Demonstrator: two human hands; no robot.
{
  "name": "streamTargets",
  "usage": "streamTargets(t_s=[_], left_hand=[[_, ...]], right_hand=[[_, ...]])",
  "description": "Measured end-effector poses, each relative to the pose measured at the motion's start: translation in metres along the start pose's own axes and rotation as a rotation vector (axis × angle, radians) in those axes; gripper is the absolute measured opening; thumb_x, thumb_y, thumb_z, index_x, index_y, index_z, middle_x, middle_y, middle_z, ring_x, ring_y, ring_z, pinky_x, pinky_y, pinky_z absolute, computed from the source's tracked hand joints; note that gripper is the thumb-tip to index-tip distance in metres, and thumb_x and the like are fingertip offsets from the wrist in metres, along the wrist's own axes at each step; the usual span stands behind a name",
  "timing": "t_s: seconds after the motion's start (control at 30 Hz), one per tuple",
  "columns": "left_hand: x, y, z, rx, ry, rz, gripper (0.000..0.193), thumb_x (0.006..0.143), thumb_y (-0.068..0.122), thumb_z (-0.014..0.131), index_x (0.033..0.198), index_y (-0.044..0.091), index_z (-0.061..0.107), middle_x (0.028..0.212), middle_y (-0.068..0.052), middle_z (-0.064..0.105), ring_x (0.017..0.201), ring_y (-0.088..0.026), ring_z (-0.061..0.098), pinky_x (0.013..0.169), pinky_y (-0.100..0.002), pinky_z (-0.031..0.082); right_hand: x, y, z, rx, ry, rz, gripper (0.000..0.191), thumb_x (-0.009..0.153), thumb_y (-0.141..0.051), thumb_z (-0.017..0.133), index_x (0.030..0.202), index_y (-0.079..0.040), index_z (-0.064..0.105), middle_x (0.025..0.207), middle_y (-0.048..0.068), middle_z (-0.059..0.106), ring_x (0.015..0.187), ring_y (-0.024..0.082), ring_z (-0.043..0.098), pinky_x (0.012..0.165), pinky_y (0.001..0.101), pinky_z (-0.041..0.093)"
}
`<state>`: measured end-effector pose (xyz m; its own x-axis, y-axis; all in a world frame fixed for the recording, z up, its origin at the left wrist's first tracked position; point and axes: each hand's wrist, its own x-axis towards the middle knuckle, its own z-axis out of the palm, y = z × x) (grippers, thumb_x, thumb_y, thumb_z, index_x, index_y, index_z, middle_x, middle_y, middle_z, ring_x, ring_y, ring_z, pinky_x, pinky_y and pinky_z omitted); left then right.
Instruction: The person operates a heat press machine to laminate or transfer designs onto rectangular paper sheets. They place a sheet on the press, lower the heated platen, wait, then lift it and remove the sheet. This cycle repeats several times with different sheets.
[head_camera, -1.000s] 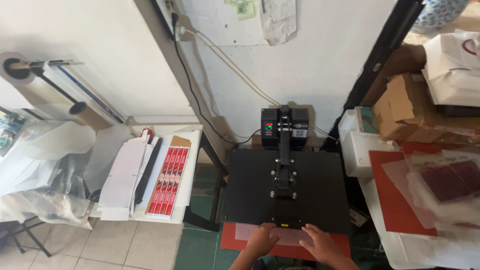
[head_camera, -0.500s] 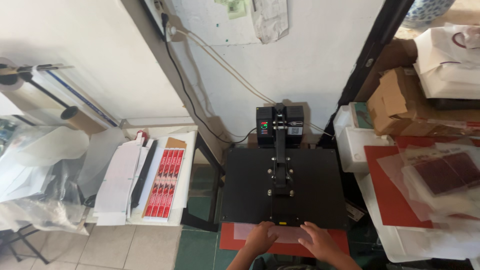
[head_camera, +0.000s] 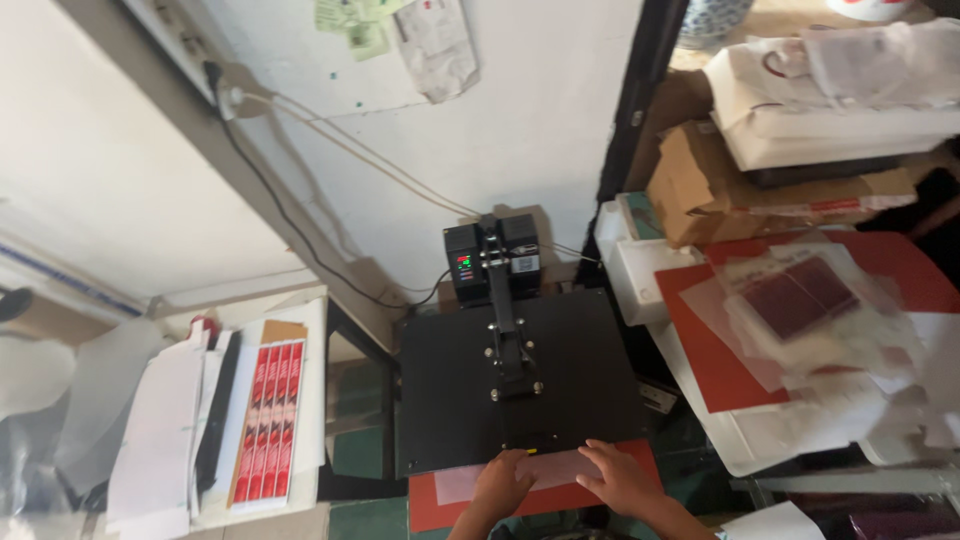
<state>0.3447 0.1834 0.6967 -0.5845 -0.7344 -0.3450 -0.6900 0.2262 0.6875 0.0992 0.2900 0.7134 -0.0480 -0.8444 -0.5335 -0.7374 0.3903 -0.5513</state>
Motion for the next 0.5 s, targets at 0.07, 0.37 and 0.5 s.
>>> streamTargets(t_s=[0.07,0.37,0.5], left_hand=[[0.001,0.002,0.001,-0.003,-0.029,-0.018,0.051,0.087,0.034,0.071,0.133,0.012,0.063,0.135,-0.011,0.063,0.123,-0.032,0.061,0.102,-0.043,0.05],[0.002,-0.005,-0.001,0.034,-0.072,0.067,0.051,0.088,0.033,0.07,0.133,0.011,0.062,0.137,-0.013,0.061,0.127,-0.034,0.058,0.106,-0.044,0.047],[-0.001,-0.013,-0.007,0.043,-0.107,0.049,0.053,0.088,0.034,0.069,0.136,0.012,0.059,0.138,-0.013,0.06,0.128,-0.035,0.057,0.105,-0.046,0.047]], right_hand=[[-0.003,0.003,0.003,0.016,0.021,-0.012,0.067,0.097,-0.048,0.063,0.152,-0.014,0.044,0.165,0.008,0.031,0.154,0.031,0.028,0.122,0.0439,0.031],[-0.018,0.002,0.02,0.023,0.167,-0.037,0.066,0.094,-0.046,0.066,0.147,-0.01,0.049,0.161,0.013,0.039,0.15,0.031,0.036,0.121,0.0428,0.035],[-0.022,-0.005,0.026,0.068,0.145,-0.012,0.064,0.094,-0.044,0.066,0.147,-0.011,0.049,0.16,0.012,0.04,0.149,0.031,0.036,0.119,0.043,0.034]])
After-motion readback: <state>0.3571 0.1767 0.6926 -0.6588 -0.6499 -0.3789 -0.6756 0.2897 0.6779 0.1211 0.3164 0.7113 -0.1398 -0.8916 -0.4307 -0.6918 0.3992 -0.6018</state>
